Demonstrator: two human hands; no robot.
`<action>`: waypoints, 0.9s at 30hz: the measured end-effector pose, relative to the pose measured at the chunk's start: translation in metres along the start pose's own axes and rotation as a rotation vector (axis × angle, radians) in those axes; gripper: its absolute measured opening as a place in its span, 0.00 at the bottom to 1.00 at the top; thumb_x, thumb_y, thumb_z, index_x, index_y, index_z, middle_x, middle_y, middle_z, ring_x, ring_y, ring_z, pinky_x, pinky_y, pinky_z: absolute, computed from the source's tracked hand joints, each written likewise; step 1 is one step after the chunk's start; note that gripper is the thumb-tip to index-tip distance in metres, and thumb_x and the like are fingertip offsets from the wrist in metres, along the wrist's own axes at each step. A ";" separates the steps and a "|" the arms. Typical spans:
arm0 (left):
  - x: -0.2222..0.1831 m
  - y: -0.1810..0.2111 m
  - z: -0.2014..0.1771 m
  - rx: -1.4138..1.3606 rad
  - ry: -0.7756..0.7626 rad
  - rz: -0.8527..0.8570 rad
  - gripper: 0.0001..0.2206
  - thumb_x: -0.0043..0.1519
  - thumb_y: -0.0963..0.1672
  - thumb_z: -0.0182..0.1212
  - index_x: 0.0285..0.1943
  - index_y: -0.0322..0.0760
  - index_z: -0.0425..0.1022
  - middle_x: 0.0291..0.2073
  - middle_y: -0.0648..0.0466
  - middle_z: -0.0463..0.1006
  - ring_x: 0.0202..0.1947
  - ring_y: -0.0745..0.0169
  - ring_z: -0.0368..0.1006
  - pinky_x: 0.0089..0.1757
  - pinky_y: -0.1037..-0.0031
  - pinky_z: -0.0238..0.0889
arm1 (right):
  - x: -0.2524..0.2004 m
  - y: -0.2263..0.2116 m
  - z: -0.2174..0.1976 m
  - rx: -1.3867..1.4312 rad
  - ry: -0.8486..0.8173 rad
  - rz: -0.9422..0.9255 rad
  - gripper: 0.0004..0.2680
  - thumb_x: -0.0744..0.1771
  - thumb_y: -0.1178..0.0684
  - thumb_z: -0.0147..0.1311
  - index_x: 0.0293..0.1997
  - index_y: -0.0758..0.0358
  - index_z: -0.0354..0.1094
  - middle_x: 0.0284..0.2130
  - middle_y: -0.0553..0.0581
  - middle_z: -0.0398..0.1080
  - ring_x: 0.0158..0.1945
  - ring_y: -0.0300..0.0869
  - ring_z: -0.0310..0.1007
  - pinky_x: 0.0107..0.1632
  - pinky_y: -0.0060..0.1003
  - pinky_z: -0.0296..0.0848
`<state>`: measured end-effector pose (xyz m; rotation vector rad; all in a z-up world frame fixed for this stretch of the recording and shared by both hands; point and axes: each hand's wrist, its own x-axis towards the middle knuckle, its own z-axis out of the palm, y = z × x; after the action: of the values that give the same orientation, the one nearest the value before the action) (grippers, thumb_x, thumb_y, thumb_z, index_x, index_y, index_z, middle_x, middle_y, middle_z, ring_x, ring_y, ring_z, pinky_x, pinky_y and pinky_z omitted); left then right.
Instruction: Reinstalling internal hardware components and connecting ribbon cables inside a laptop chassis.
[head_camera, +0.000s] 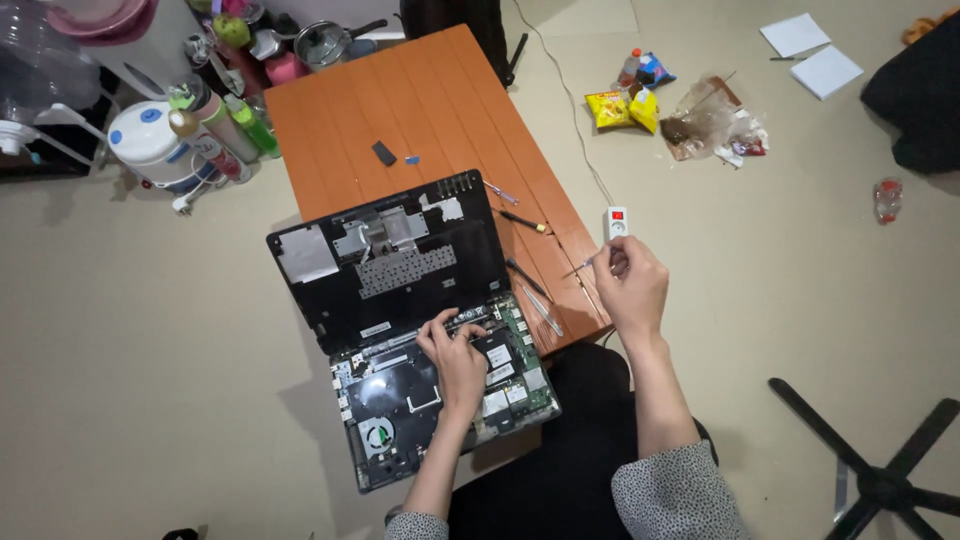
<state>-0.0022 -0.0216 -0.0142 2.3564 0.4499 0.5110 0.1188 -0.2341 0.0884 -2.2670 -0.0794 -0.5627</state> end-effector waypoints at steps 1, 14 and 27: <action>0.001 0.001 -0.001 -0.002 -0.009 -0.006 0.13 0.55 0.33 0.50 0.28 0.43 0.75 0.55 0.55 0.64 0.62 0.40 0.51 0.64 0.50 0.44 | 0.000 0.004 0.001 -0.021 -0.029 -0.016 0.02 0.65 0.56 0.58 0.36 0.61 0.75 0.22 0.56 0.73 0.25 0.43 0.75 0.28 0.32 0.72; 0.000 0.001 -0.002 -0.014 -0.039 -0.035 0.13 0.55 0.33 0.49 0.28 0.42 0.75 0.55 0.55 0.64 0.62 0.40 0.50 0.64 0.51 0.44 | -0.003 0.027 0.012 -0.095 -0.362 0.071 0.04 0.66 0.50 0.59 0.38 0.54 0.76 0.23 0.51 0.76 0.28 0.44 0.78 0.34 0.39 0.75; 0.000 0.000 -0.005 -0.008 -0.029 -0.027 0.14 0.56 0.34 0.50 0.27 0.45 0.77 0.55 0.57 0.65 0.63 0.42 0.50 0.65 0.54 0.43 | 0.000 0.011 0.005 -0.190 -0.494 0.229 0.10 0.68 0.46 0.48 0.43 0.56 0.76 0.29 0.66 0.78 0.40 0.63 0.80 0.44 0.55 0.76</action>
<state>-0.0047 -0.0188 -0.0112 2.3436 0.4652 0.4641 0.1233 -0.2379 0.0778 -2.5107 -0.0103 0.1225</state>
